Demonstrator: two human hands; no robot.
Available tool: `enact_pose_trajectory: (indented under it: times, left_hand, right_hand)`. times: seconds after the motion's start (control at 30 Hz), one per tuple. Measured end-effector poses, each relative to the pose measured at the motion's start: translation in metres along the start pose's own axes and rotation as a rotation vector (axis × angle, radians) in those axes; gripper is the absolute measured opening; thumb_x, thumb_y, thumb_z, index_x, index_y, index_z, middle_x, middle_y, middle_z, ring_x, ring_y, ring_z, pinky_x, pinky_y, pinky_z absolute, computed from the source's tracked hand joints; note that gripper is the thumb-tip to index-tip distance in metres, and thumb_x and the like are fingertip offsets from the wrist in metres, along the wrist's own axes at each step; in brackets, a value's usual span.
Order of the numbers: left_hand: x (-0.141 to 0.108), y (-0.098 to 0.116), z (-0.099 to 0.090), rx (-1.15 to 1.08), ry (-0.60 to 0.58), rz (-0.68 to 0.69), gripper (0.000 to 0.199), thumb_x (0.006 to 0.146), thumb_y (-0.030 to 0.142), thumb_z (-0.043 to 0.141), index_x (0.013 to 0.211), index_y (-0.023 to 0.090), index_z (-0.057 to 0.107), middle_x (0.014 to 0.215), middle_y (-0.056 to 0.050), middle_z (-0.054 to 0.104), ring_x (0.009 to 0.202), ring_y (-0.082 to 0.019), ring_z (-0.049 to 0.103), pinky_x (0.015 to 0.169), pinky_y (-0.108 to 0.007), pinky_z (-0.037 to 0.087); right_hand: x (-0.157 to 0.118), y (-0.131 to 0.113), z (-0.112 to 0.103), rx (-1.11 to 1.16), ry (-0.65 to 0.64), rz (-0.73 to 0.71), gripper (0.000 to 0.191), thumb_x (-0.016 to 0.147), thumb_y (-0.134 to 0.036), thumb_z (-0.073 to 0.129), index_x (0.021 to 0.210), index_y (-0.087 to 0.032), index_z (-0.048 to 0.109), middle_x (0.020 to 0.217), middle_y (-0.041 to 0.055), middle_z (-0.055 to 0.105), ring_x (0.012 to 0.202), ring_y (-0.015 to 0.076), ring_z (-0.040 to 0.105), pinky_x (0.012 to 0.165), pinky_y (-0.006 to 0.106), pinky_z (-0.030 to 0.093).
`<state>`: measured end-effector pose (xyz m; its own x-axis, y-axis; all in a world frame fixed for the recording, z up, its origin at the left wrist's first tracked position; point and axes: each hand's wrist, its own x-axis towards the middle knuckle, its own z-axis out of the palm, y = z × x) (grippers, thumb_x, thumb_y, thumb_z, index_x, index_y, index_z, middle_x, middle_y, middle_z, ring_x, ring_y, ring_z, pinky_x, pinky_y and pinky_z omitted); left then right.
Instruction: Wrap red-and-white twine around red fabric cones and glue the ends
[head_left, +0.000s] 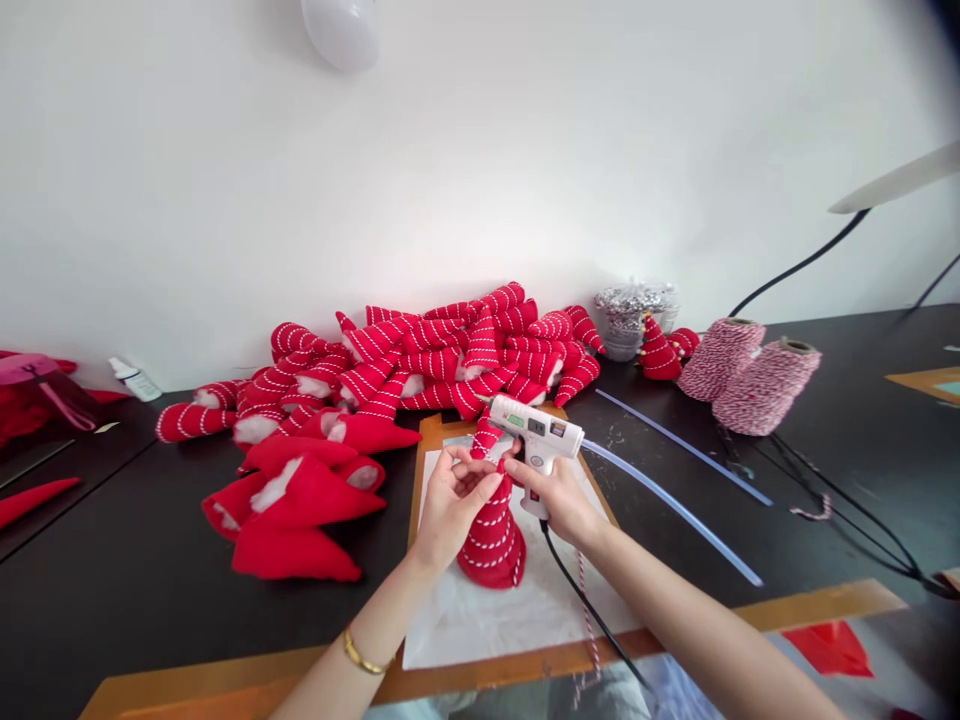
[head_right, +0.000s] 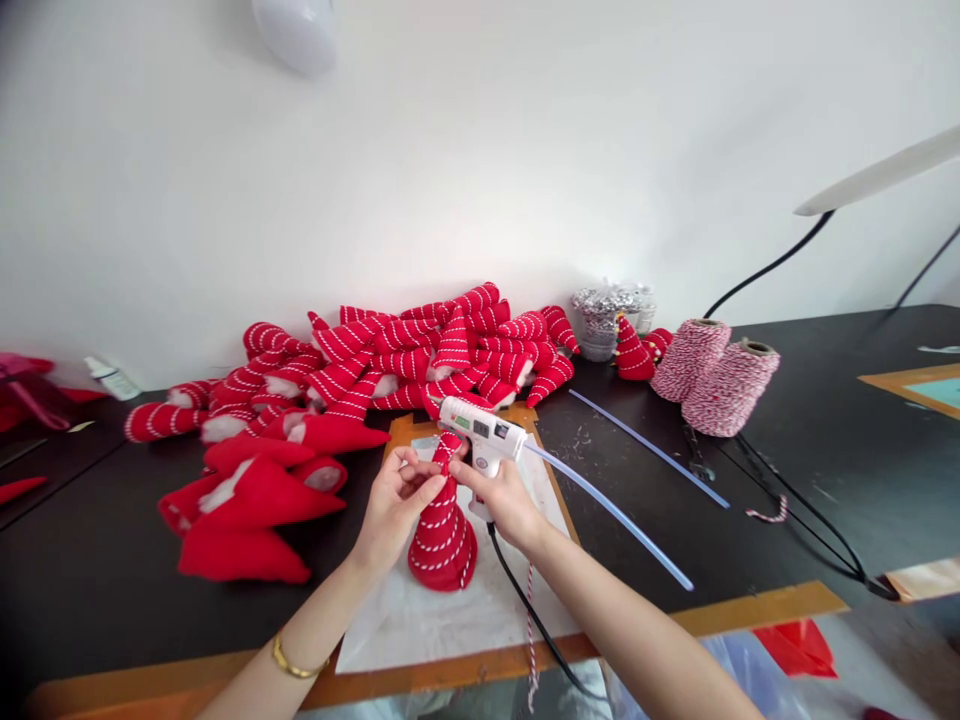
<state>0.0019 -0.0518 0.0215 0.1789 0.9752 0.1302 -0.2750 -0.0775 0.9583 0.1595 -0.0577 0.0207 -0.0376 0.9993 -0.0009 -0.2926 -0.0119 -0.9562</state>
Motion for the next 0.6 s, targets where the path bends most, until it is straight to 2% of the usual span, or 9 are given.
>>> enact_pose_trajectory:
  times: [0.07, 0.13, 0.2, 0.27, 0.33, 0.4, 0.5, 0.6]
  left_hand:
    - [0.002, 0.0, -0.003, 0.031, -0.019, 0.016, 0.041, 0.077, 0.037, 0.082, 0.092, 0.023, 0.047, 0.087, 0.0, 0.071, 0.084, -0.015, 0.069, 0.082, -0.028, 0.053]
    - [0.004, 0.0, -0.006, 0.072, -0.085, 0.049, 0.041, 0.078, 0.043, 0.081, 0.099, 0.023, 0.053, 0.099, -0.004, 0.07, 0.094, -0.018, 0.069, 0.085, -0.031, 0.053]
    - [0.005, 0.0, -0.008, 0.149, -0.183, 0.073, 0.057, 0.07, 0.044, 0.087, 0.114, 0.024, 0.056, 0.122, -0.01, 0.066, 0.112, -0.025, 0.065, 0.095, -0.036, 0.052]
    - [0.003, 0.0, -0.008, 0.284, -0.254, 0.042, 0.078, 0.061, 0.038, 0.093, 0.127, 0.025, 0.055, 0.137, -0.014, 0.06, 0.125, -0.031, 0.059, 0.104, -0.043, 0.047]
    - [0.001, -0.001, -0.006, 0.422, -0.262, -0.04, 0.075, 0.063, 0.034, 0.092, 0.129, 0.025, 0.057, 0.135, -0.015, 0.063, 0.125, -0.034, 0.06, 0.107, -0.047, 0.045]
    - [-0.001, -0.003, -0.005, 0.481, -0.232, -0.09, 0.064, 0.069, 0.034, 0.087, 0.126, 0.025, 0.059, 0.132, -0.015, 0.066, 0.124, -0.035, 0.061, 0.108, -0.049, 0.045]
    - [0.006, 0.0, -0.002, 0.422, -0.087, -0.084, 0.062, 0.071, 0.037, 0.086, 0.125, 0.024, 0.058, 0.127, -0.014, 0.069, 0.119, -0.034, 0.065, 0.104, -0.048, 0.048]
    - [0.039, 0.023, 0.021, 0.255, 0.041, -0.096, 0.058, 0.071, 0.04, 0.086, 0.119, 0.021, 0.06, 0.115, -0.013, 0.073, 0.105, -0.032, 0.071, 0.093, -0.045, 0.055]
  right_hand:
    - [0.002, 0.002, 0.002, 0.044, 0.028, -0.029, 0.036, 0.072, -0.045, 0.083, 0.09, -0.02, 0.065, 0.073, -0.0023, 0.059, 0.061, 0.0111, 0.048, 0.051, 0.022, 0.035]
    - [0.004, 0.003, 0.003, 0.114, 0.073, -0.038, 0.036, 0.07, -0.043, 0.084, 0.089, -0.019, 0.065, 0.076, -0.001, 0.063, 0.065, 0.0135, 0.054, 0.056, 0.024, 0.041]
    - [0.006, 0.003, 0.002, 0.203, 0.113, -0.047, 0.039, 0.068, -0.042, 0.086, 0.091, -0.02, 0.064, 0.08, -0.0003, 0.066, 0.069, 0.0156, 0.059, 0.061, 0.026, 0.045]
    - [0.01, 0.002, -0.002, 0.277, 0.162, -0.092, 0.041, 0.067, -0.043, 0.087, 0.092, -0.021, 0.064, 0.083, -0.0002, 0.067, 0.072, 0.0168, 0.062, 0.066, 0.028, 0.049]
    - [0.014, 0.0, -0.007, 0.313, 0.228, -0.152, 0.039, 0.07, -0.048, 0.085, 0.088, -0.02, 0.065, 0.082, 0.0003, 0.066, 0.074, 0.0173, 0.062, 0.07, 0.029, 0.051]
    - [0.018, -0.001, -0.011, 0.346, 0.317, -0.191, 0.039, 0.075, -0.056, 0.079, 0.082, -0.021, 0.064, 0.078, 0.0008, 0.065, 0.073, 0.0183, 0.063, 0.071, 0.031, 0.052]
    - [0.028, -0.003, -0.019, 0.446, 0.498, -0.218, 0.04, 0.077, -0.06, 0.074, 0.082, -0.023, 0.061, 0.073, 0.0002, 0.064, 0.07, 0.0199, 0.064, 0.068, 0.033, 0.054]
    - [0.04, -0.003, -0.028, 0.522, 0.663, -0.268, 0.04, 0.076, -0.06, 0.074, 0.083, -0.024, 0.059, 0.072, -0.0007, 0.064, 0.066, 0.0194, 0.064, 0.068, 0.035, 0.055]
